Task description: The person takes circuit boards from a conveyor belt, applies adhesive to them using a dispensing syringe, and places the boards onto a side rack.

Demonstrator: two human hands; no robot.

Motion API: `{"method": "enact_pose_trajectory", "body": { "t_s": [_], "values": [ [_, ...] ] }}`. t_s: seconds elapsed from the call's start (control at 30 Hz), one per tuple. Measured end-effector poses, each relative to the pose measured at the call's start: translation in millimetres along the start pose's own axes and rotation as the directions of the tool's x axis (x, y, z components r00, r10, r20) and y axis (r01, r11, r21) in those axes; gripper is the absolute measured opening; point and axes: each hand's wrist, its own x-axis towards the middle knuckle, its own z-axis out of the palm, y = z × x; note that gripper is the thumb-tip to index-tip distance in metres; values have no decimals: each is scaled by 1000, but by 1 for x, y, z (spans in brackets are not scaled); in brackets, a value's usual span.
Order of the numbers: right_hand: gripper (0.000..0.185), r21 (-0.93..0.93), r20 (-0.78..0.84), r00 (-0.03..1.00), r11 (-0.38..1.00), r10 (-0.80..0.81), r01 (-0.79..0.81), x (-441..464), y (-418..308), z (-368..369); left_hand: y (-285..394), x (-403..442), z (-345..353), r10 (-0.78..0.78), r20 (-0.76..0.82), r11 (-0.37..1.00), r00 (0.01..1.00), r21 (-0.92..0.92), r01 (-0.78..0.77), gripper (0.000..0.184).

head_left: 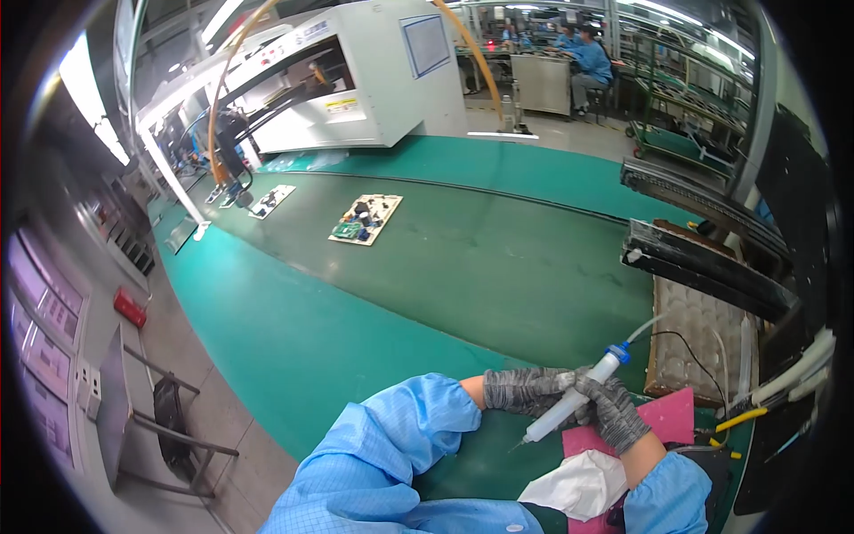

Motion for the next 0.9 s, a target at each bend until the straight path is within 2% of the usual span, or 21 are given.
{"method": "enact_pose_trajectory", "body": {
  "t_s": [0.07,0.1,0.2,0.23,0.33,0.37,0.47,0.57,0.67,0.9],
  "values": [
    [33,59,8,1000,998,-27,26,2,4,-1,-5,4,-8,13,31,999,999,-40,-12,52],
    [32,60,-4,1000,998,-20,21,3,5,-1,-2,4,-5,-7,38,1000,999,-4,7,58],
    [30,60,-8,1000,998,1,-1,0,-1,2,-5,3,-13,-24,-33,998,999,61,26,57],
    [28,79,-12,1000,997,-8,9,2,1,2,-8,6,-17,-3,10,997,1000,79,2,60],
    [27,84,-20,1000,996,-23,24,0,0,5,-7,6,-16,-17,51,999,999,33,15,59],
    [26,83,-22,999,996,-26,28,2,2,4,-7,6,-13,6,3,998,1000,56,-6,56],
    [25,99,-18,1000,995,-6,7,0,-1,6,-8,6,-16,38,35,999,999,-11,-37,51],
    [24,119,-16,1000,993,-15,17,-3,-3,9,-2,2,-9,55,82,998,995,3,-56,51],
    [23,117,-20,999,992,-40,42,-1,-1,9,-10,9,-23,80,58,994,995,66,-84,51],
    [25,84,-11,1000,996,-23,23,-2,-4,9,-16,12,-28,61,33,998,998,-19,-61,50]
  ]
}}
